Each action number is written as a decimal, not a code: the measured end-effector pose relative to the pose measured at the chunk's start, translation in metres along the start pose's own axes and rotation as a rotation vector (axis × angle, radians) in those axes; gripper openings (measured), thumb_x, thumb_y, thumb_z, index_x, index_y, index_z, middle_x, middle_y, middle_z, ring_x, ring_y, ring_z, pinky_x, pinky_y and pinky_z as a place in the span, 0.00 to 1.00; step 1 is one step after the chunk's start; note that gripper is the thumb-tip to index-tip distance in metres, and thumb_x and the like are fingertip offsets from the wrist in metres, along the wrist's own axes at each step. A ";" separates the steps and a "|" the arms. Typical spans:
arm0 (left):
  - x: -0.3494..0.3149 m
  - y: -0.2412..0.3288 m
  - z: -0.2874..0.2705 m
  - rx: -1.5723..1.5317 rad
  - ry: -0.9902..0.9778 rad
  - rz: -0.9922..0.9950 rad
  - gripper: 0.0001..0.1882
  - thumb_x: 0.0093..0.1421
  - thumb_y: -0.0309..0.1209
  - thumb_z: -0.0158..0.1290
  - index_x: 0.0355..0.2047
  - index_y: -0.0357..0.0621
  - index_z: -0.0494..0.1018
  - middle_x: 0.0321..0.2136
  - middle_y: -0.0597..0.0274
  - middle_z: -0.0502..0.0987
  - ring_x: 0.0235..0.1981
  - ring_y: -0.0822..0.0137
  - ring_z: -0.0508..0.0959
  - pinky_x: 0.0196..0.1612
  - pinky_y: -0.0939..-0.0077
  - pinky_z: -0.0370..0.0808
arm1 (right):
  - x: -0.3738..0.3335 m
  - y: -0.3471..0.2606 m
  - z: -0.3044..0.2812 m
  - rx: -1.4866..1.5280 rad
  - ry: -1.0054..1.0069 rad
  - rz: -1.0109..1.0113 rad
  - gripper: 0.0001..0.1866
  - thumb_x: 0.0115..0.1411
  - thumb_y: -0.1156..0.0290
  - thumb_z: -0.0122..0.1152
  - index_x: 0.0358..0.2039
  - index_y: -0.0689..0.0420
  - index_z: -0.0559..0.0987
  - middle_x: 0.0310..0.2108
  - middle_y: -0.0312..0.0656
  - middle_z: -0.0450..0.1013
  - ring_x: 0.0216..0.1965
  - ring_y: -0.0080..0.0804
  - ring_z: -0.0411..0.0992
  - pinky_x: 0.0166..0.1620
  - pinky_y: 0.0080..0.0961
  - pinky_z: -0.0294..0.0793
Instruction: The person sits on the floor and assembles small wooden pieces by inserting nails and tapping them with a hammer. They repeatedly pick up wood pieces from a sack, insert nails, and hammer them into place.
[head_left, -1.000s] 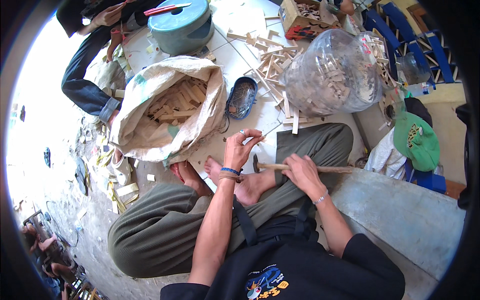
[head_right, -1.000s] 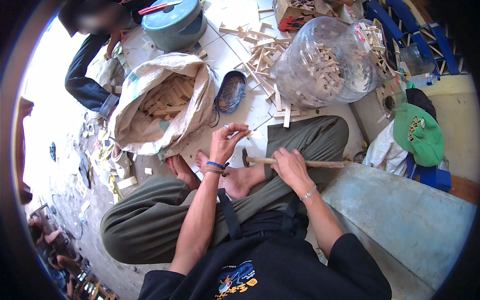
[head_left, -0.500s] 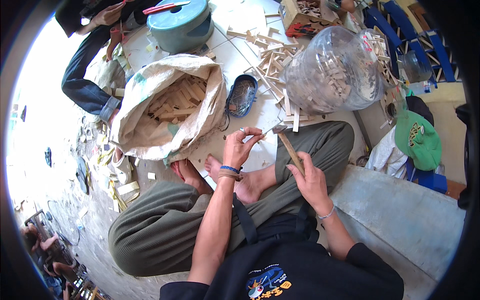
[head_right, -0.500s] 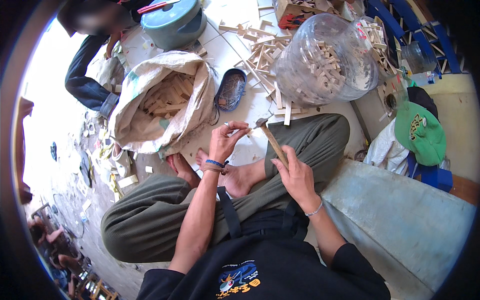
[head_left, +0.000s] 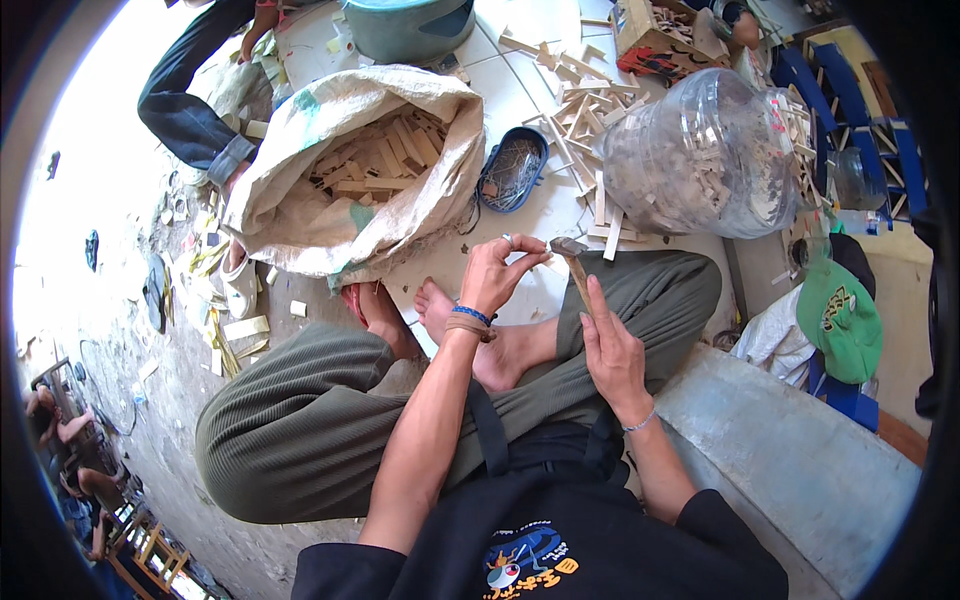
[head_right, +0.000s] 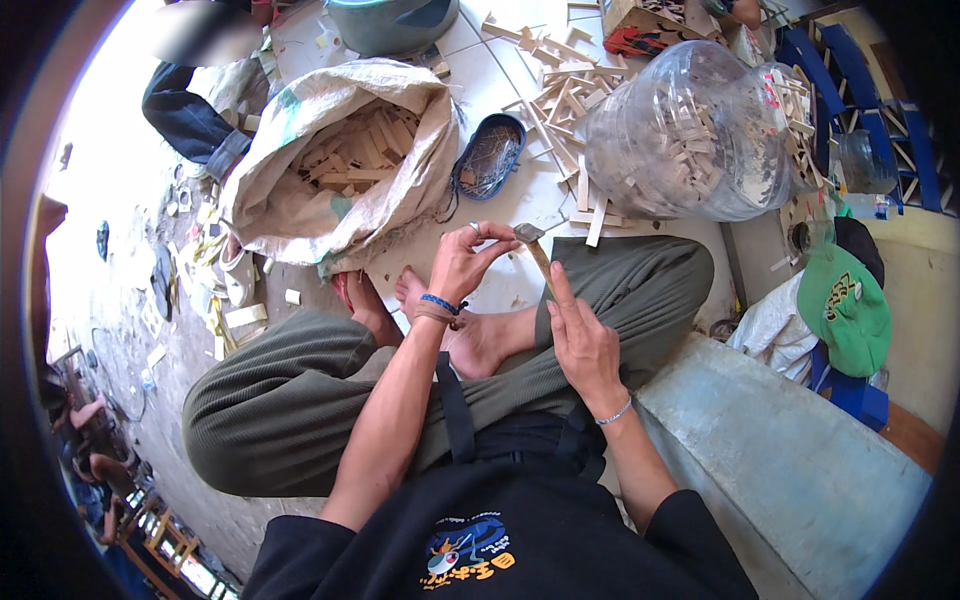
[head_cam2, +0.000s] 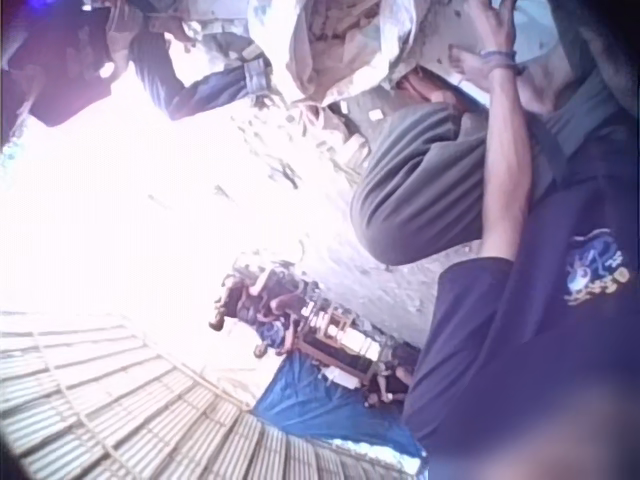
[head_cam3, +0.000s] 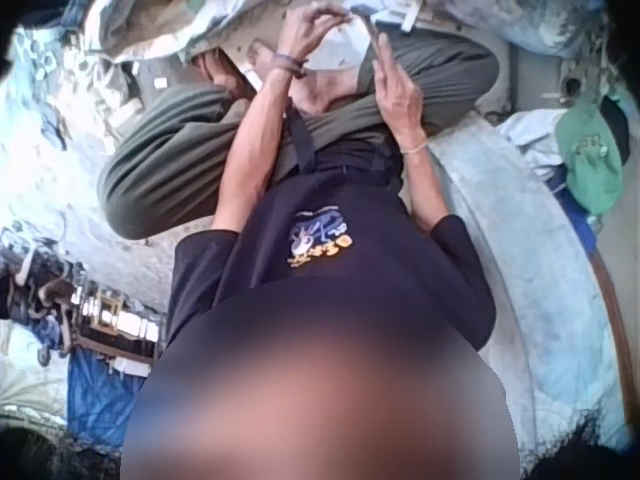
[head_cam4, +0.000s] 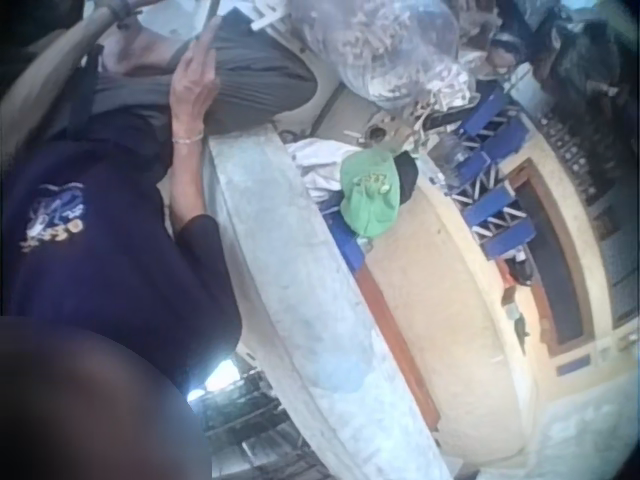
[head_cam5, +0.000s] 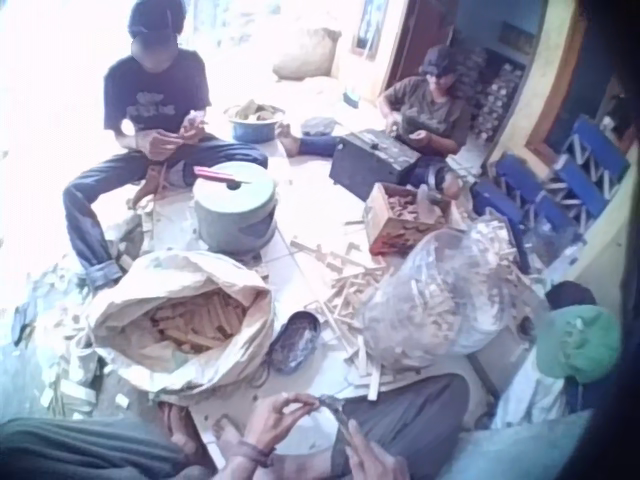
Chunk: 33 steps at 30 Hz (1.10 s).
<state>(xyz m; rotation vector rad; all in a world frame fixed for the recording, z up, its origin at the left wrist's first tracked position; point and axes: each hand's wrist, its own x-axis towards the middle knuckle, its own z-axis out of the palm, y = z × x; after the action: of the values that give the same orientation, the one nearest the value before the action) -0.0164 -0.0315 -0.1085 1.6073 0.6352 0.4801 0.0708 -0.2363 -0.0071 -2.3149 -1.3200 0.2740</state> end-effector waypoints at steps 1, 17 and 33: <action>0.000 0.001 -0.001 0.008 -0.012 -0.013 0.09 0.60 0.30 0.68 0.39 0.40 0.86 0.37 0.59 0.88 0.39 0.66 0.87 0.45 0.71 0.81 | 0.001 0.000 0.001 -0.026 -0.027 0.005 0.34 0.73 0.67 0.58 0.77 0.39 0.62 0.29 0.45 0.76 0.25 0.51 0.76 0.29 0.45 0.78; 0.001 -0.002 0.002 -0.033 -0.017 -0.071 0.08 0.62 0.29 0.67 0.39 0.39 0.86 0.35 0.61 0.88 0.38 0.70 0.86 0.46 0.73 0.81 | 0.006 0.003 0.002 0.006 0.100 -0.043 0.35 0.71 0.69 0.60 0.76 0.38 0.63 0.27 0.45 0.73 0.23 0.50 0.74 0.27 0.45 0.75; 0.001 0.001 0.001 0.035 -0.011 -0.056 0.09 0.61 0.31 0.68 0.39 0.40 0.86 0.34 0.61 0.88 0.36 0.70 0.86 0.43 0.73 0.80 | 0.003 0.005 0.007 -0.080 -0.044 -0.003 0.35 0.72 0.68 0.59 0.77 0.36 0.62 0.26 0.45 0.72 0.22 0.50 0.74 0.26 0.46 0.76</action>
<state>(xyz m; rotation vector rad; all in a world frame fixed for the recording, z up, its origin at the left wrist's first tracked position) -0.0147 -0.0314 -0.1075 1.6195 0.6819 0.4204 0.0737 -0.2341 -0.0156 -2.3859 -1.3792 0.2771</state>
